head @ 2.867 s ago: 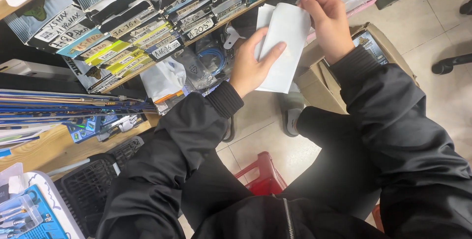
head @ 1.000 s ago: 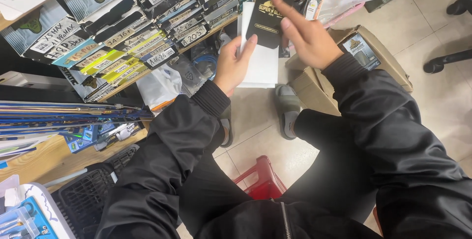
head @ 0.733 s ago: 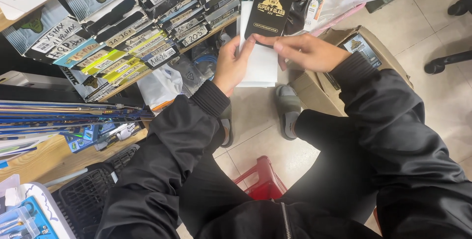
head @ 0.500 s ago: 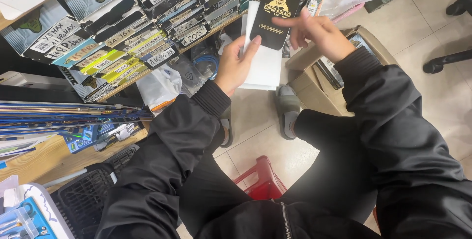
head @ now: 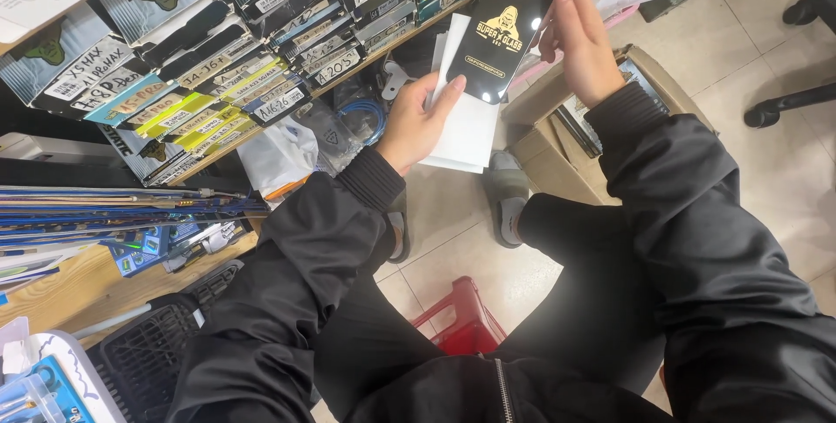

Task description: The person repeatedly takes small white paper sleeves and black 'Super X Glass' screen protector packages, inserts the packages into the sleeves, and places the assembled units into a cardboard box. The process is repeated multiple times with consistent handling.

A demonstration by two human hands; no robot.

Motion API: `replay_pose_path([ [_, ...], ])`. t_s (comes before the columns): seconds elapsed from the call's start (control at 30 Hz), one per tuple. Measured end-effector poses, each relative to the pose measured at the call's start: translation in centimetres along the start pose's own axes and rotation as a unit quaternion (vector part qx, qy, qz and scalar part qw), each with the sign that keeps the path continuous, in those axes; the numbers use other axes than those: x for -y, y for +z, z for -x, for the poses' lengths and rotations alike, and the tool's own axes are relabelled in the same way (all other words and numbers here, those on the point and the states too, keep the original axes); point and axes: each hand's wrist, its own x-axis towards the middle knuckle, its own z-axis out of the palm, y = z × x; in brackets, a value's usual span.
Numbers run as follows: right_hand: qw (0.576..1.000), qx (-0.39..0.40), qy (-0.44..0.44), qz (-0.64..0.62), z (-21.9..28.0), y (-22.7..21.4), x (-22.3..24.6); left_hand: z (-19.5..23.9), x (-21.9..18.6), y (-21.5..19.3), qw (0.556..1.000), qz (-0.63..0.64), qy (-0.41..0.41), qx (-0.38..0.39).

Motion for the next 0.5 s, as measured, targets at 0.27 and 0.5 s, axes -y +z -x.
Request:
replay_pose_path([
  [0.27,0.965,0.116,-0.097,0.214,1.0,0.7,2.8,0.1,-0.6,-0.1,0.999,0.03,-0.026,-0.026],
  [0.5,0.936,0.246,0.033,0.25,1.8,2.5,5.1,0.0,-0.2,-0.2,0.996,0.047,-0.013,-0.069],
])
